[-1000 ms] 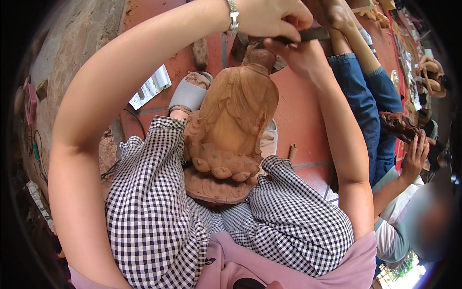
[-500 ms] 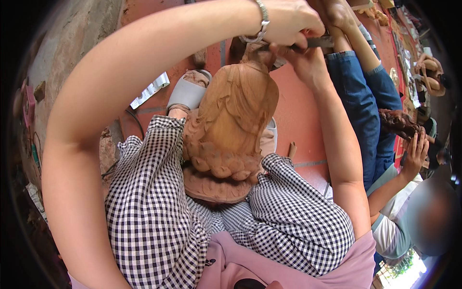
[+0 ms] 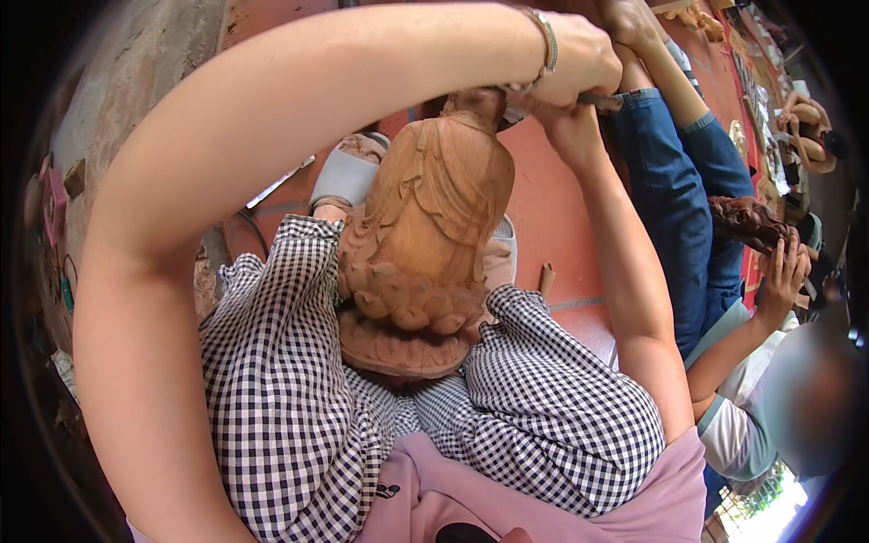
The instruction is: The person carves a wooden figurine using a small knife, focusing on refining the details of the garment folds and base. They hold the object steady with one hand while carefully scraping and shaping the wood with the other.
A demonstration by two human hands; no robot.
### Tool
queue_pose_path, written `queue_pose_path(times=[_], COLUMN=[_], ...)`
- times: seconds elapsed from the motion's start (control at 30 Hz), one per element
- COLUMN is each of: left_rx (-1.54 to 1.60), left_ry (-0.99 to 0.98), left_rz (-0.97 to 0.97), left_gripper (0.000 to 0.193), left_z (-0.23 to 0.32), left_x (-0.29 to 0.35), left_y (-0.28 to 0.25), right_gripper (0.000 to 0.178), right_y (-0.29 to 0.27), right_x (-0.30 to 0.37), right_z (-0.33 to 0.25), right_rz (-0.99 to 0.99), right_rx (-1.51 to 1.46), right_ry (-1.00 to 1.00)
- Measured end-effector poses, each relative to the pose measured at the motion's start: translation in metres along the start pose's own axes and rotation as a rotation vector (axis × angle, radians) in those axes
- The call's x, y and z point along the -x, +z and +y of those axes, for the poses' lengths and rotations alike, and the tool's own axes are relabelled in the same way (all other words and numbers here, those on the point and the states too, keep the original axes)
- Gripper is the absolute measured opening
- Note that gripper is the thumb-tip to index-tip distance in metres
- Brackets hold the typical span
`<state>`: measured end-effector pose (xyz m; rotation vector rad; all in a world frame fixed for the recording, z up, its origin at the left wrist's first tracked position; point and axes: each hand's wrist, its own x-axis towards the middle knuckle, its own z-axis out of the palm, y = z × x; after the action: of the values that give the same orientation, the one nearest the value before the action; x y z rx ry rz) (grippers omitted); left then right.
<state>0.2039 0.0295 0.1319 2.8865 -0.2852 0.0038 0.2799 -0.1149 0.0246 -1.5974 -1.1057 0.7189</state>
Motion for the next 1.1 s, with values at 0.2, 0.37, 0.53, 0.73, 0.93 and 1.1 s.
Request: queue_pose_path(times=[0.2,0.37,0.53,0.73,0.93,1.1], left_rx=[-0.036,0.008,0.029,0.168,0.096,0.171], left_ry=[-0.053,0.004,0.033,0.091,0.117,0.152], left_rz=[-0.165,-0.089,-0.059,-0.055,0.075,0.162], left_gripper=[0.022,0.022,0.022,0.015,0.013,0.015], left_z=[0.009,-0.003,-0.010,0.001,-0.013,-0.020], left_x=[-0.003,0.001,-0.007,0.010,0.017,0.031], left_y=[0.000,-0.012,-0.018,0.012,-0.019,-0.005], right_gripper=[0.034,0.029,0.031,0.034,0.027,0.037], right_y=[0.007,0.013,0.001,0.026,0.005,0.012], right_x=[0.001,-0.001,-0.012,0.008,-0.014,-0.016], right_z=[0.000,-0.009,-0.028,-0.026,-0.010,-0.034], right_rz=[-0.069,0.001,0.055,0.132,0.049,0.047], right_rx=[-0.115,-0.170,0.054,-0.216,-0.018,0.139], right_ry=[0.012,-0.001,0.192,-0.052,-0.086,-0.211])
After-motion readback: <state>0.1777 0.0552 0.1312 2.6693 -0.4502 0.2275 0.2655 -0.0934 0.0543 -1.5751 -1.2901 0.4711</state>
